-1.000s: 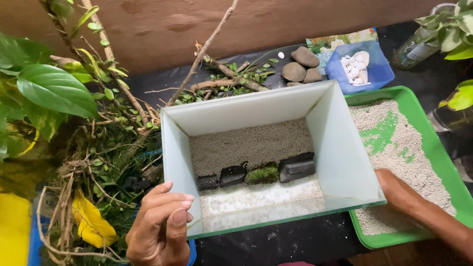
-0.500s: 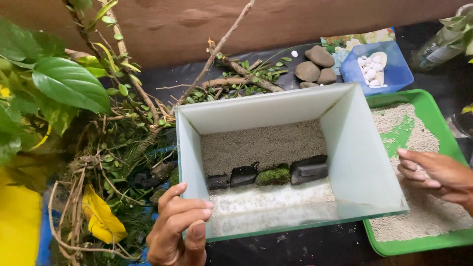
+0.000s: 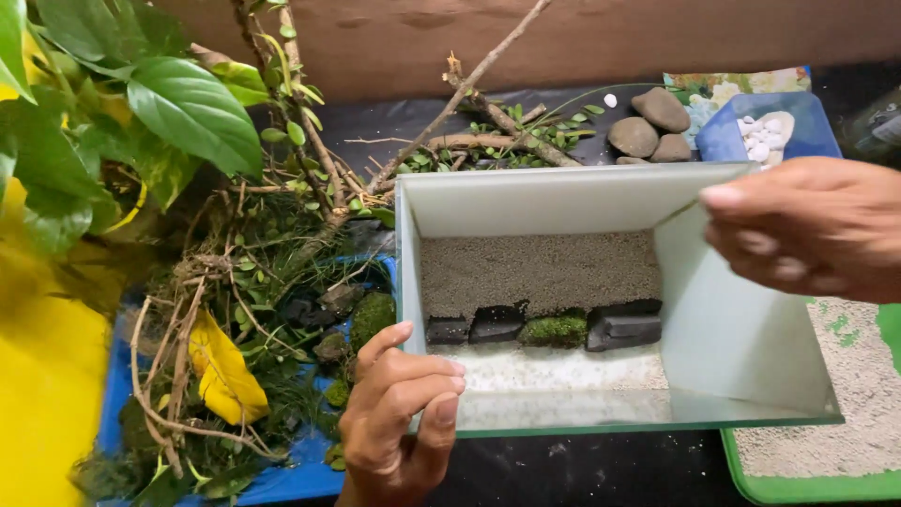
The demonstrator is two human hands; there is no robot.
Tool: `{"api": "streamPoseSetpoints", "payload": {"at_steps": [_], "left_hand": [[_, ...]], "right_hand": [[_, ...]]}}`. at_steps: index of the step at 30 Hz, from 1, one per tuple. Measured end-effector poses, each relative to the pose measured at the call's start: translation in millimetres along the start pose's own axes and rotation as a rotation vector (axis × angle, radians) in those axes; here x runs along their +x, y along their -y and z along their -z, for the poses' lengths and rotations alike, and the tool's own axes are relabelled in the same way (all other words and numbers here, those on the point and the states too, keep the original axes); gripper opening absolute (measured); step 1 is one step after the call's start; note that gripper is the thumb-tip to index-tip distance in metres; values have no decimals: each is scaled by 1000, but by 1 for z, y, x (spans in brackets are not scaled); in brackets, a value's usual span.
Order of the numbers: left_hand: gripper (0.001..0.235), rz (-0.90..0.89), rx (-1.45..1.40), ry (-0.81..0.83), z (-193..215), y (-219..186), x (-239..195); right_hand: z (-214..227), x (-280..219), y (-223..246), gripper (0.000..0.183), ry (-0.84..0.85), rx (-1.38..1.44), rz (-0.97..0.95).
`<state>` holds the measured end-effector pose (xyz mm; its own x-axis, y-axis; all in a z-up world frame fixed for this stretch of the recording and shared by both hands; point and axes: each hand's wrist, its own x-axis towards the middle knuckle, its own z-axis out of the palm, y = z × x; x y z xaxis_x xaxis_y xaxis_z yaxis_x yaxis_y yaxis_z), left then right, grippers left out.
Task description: Arranging rocks and moss inside a glass tank and pouring sand to create a decorative aquascape.
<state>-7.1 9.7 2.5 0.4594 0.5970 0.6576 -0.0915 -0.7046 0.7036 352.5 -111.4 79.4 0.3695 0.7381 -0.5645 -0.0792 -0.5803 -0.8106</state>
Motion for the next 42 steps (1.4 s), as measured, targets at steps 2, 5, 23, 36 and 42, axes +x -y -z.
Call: {"api": "streamPoseSetpoints", "payload": {"at_steps": [2, 5, 23, 36, 42], "left_hand": [[19, 5, -12, 18, 1, -1, 1], [17, -52, -9, 18, 1, 2, 2], [22, -125, -1, -56, -4, 9, 5], [22, -95, 22, -26, -4, 8, 1], [20, -81, 46, -25, -4, 4, 1]], "right_hand": [[-34, 20, 22, 61, 274, -256, 44], [-99, 54, 40, 49, 332, -320, -145], [-219, 169, -19, 21, 296, -1733, 858], [-203, 105, 44, 34, 637, -1559, 323], [-198, 117, 25, 30, 646, -1569, 355]]}}
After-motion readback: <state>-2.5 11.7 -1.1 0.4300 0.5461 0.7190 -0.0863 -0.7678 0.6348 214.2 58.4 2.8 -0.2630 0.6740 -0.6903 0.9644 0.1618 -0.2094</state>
